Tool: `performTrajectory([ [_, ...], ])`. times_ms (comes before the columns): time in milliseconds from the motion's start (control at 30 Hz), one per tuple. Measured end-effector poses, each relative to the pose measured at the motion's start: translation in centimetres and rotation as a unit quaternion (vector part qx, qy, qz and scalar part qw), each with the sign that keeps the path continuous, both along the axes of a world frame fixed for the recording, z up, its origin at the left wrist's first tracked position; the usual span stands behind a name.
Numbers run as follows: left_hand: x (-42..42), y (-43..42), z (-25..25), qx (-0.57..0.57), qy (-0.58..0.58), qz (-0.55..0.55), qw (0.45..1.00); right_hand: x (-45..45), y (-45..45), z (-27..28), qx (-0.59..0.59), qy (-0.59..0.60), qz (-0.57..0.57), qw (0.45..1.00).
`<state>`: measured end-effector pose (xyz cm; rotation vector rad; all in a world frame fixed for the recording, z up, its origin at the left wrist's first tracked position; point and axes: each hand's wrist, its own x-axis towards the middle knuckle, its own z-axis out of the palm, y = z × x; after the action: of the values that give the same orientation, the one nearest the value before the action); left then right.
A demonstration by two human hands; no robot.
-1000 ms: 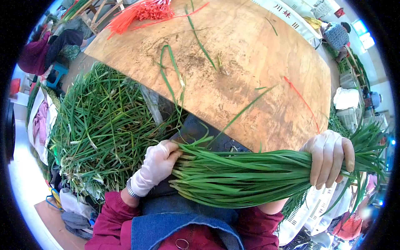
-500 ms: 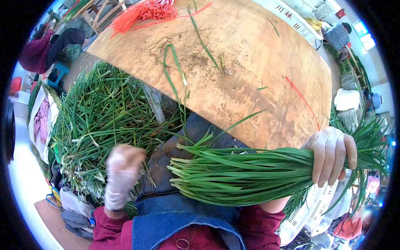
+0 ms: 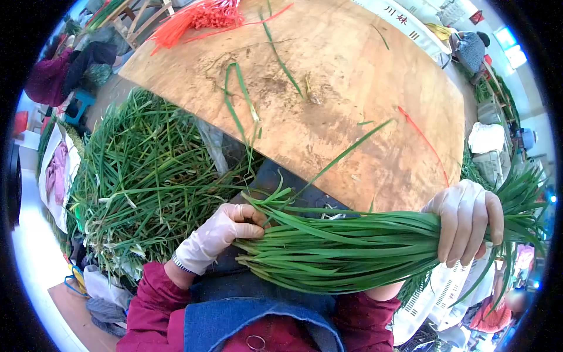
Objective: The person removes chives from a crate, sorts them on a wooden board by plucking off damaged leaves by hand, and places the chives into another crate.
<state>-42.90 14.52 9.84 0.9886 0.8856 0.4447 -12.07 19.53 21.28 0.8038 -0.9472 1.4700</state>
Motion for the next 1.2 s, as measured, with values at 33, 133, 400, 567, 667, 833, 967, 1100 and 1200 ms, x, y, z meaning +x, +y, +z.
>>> performTrajectory([
  [33,-0.1,-0.3,-0.1,-0.030,-0.030,0.037,0.998,-0.1,0.0,0.0,-0.005,0.002,-0.001,1.000],
  [133,-0.5,-0.8,-0.8,-0.083,-0.106,0.111,0.985,0.0,-0.2,-0.1,-0.009,0.007,-0.007,1.000],
  [400,-8.2,-1.4,2.0,-0.021,0.110,0.241,0.964,0.8,-0.1,-0.4,-0.002,-0.002,-0.007,1.000],
  [567,-14.0,-3.7,2.5,0.445,0.705,0.203,0.514,0.3,0.0,-0.5,-0.008,0.008,-0.009,1.000],
  [667,-7.8,-4.3,2.3,0.511,0.412,0.192,0.730,0.1,0.0,-0.3,-0.002,0.001,-0.010,1.000],
  [833,-0.4,-4.0,0.3,0.448,0.248,0.069,0.856,0.2,-0.4,0.0,0.004,-0.009,-0.028,1.000],
  [967,0.7,-4.4,-0.4,0.432,0.253,0.045,0.864,0.2,-0.6,-0.2,0.000,-0.007,-0.027,1.000],
  [1100,0.6,-4.1,-0.9,0.380,0.213,0.042,0.899,0.2,-0.7,-0.4,-0.006,0.005,-0.030,1.000],
  [1200,0.0,-3.8,-1.7,0.365,0.157,0.061,0.916,0.5,-0.9,-0.4,-0.009,-0.001,-0.043,0.999],
])
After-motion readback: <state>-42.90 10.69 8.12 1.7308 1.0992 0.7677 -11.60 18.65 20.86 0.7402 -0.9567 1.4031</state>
